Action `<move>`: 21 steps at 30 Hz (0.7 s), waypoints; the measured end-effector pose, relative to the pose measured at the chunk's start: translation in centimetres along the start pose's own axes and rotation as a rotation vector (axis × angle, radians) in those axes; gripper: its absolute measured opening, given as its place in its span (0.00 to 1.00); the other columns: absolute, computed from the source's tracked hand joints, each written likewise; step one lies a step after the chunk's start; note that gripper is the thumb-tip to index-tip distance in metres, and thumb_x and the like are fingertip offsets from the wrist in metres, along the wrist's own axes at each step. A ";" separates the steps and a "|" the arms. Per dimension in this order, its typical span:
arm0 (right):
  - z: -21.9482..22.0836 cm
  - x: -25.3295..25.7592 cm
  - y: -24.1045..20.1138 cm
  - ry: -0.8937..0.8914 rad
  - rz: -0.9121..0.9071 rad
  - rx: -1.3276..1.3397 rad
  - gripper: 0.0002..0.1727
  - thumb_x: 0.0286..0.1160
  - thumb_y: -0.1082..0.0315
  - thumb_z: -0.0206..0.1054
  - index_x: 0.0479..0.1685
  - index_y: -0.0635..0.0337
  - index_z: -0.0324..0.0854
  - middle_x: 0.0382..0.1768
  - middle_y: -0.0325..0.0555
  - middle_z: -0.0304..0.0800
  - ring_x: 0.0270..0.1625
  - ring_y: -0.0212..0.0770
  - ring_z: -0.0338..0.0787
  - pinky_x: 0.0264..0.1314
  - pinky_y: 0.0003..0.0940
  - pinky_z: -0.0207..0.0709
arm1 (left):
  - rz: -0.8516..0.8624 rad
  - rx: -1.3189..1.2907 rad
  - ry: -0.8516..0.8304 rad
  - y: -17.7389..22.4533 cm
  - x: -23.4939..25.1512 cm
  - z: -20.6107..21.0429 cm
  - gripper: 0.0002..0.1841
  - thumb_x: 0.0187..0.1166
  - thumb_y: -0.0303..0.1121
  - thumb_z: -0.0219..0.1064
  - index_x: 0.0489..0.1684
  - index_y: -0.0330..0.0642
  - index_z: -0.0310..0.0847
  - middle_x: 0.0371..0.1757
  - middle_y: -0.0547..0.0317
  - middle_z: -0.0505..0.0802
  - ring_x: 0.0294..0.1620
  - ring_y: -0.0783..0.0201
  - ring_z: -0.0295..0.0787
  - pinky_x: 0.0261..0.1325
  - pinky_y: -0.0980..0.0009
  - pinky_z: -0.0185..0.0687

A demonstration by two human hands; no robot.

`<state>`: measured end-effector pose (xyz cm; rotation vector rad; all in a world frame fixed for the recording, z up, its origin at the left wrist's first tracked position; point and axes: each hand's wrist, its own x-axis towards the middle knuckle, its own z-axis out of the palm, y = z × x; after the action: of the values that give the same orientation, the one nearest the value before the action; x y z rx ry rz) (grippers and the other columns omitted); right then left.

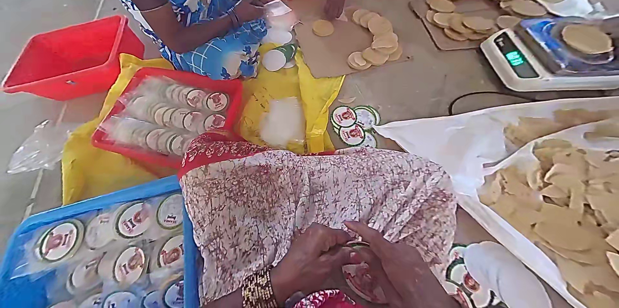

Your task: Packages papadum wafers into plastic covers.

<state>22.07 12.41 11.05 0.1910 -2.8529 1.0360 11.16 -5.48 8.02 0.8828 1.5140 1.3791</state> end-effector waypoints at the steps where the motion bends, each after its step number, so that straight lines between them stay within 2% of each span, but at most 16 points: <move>1: 0.2 -0.1 0.0 -0.001 0.001 -0.013 0.21 0.91 0.59 0.51 0.72 0.59 0.76 0.25 0.45 0.90 0.16 0.42 0.86 0.15 0.39 0.79 | -0.006 -0.007 -0.012 -0.1 0.0 0.1 0.15 0.87 0.34 0.59 0.40 0.29 0.87 0.26 0.56 0.87 0.26 0.72 0.79 0.35 0.71 0.76; 3: 0.5 -0.4 0.1 0.000 0.013 0.015 0.22 0.90 0.59 0.52 0.74 0.59 0.75 0.24 0.45 0.89 0.16 0.42 0.86 0.15 0.40 0.79 | -0.022 -0.039 -0.029 -0.3 0.1 0.1 0.14 0.86 0.32 0.59 0.41 0.28 0.87 0.26 0.56 0.87 0.27 0.73 0.79 0.35 0.73 0.75; 5: 0.4 -0.7 0.7 -0.026 0.060 0.147 0.27 0.93 0.52 0.49 0.81 0.58 0.69 0.28 0.46 0.88 0.21 0.40 0.87 0.20 0.39 0.81 | -0.039 -0.119 -0.039 -0.5 0.1 0.1 0.14 0.86 0.33 0.61 0.42 0.28 0.85 0.26 0.59 0.86 0.26 0.75 0.79 0.34 0.76 0.75; 7: 0.0 -1.1 1.2 -0.048 0.133 0.289 0.36 0.91 0.43 0.50 0.87 0.59 0.60 0.35 0.46 0.91 0.30 0.36 0.90 0.29 0.37 0.87 | -0.092 -0.200 -0.042 -0.4 -0.3 -0.5 0.15 0.85 0.34 0.62 0.55 0.29 0.82 0.27 0.61 0.89 0.26 0.75 0.83 0.35 0.74 0.81; 8: -0.1 -1.4 1.4 -0.052 0.174 0.354 0.36 0.90 0.43 0.52 0.87 0.61 0.61 0.37 0.46 0.91 0.32 0.34 0.91 0.33 0.36 0.88 | -0.123 -0.213 -0.047 -0.3 -0.6 -1.0 0.16 0.85 0.35 0.62 0.59 0.30 0.81 0.29 0.61 0.90 0.28 0.73 0.86 0.38 0.72 0.84; 10: 0.1 -2.0 1.9 -0.033 0.234 0.445 0.28 0.90 0.52 0.56 0.76 0.65 0.71 0.33 0.46 0.91 0.30 0.33 0.90 0.33 0.34 0.86 | -0.140 -0.150 -0.032 -0.5 -1.2 -1.8 0.15 0.86 0.37 0.62 0.52 0.30 0.85 0.31 0.59 0.92 0.31 0.73 0.87 0.41 0.71 0.84; 12: 0.0 -2.4 2.0 -0.039 0.244 0.482 0.19 0.91 0.56 0.56 0.64 0.62 0.80 0.38 0.43 0.94 0.37 0.27 0.92 0.41 0.27 0.87 | -0.134 -0.087 -0.034 -0.8 -1.7 -2.3 0.15 0.85 0.37 0.63 0.43 0.31 0.88 0.29 0.59 0.91 0.29 0.74 0.85 0.38 0.73 0.81; 13: 0.0 -2.5 1.8 -0.038 0.234 0.482 0.17 0.91 0.58 0.56 0.60 0.61 0.82 0.39 0.43 0.94 0.39 0.25 0.92 0.43 0.24 0.86 | -0.130 -0.082 -0.039 -0.8 -1.9 -2.1 0.14 0.85 0.35 0.63 0.42 0.32 0.89 0.28 0.59 0.91 0.29 0.75 0.85 0.37 0.74 0.81; 18: 0.6 -1.7 0.7 0.005 0.102 0.376 0.14 0.91 0.61 0.57 0.56 0.61 0.82 0.39 0.49 0.95 0.39 0.30 0.93 0.42 0.25 0.85 | -0.050 -0.084 0.004 -0.1 -1.4 -1.2 0.14 0.86 0.33 0.62 0.42 0.29 0.89 0.25 0.61 0.88 0.25 0.79 0.79 0.33 0.79 0.75; 21: 0.7 -0.7 0.5 -0.021 0.050 0.292 0.14 0.92 0.59 0.53 0.56 0.57 0.81 0.33 0.47 0.92 0.30 0.34 0.90 0.30 0.30 0.83 | -0.039 -0.029 0.010 0.3 -0.8 -1.3 0.14 0.85 0.33 0.62 0.40 0.29 0.88 0.23 0.61 0.86 0.23 0.78 0.77 0.32 0.77 0.74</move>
<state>22.69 12.45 10.09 0.1536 -2.7236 1.4657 10.25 -6.65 8.44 0.8251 1.5075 1.3763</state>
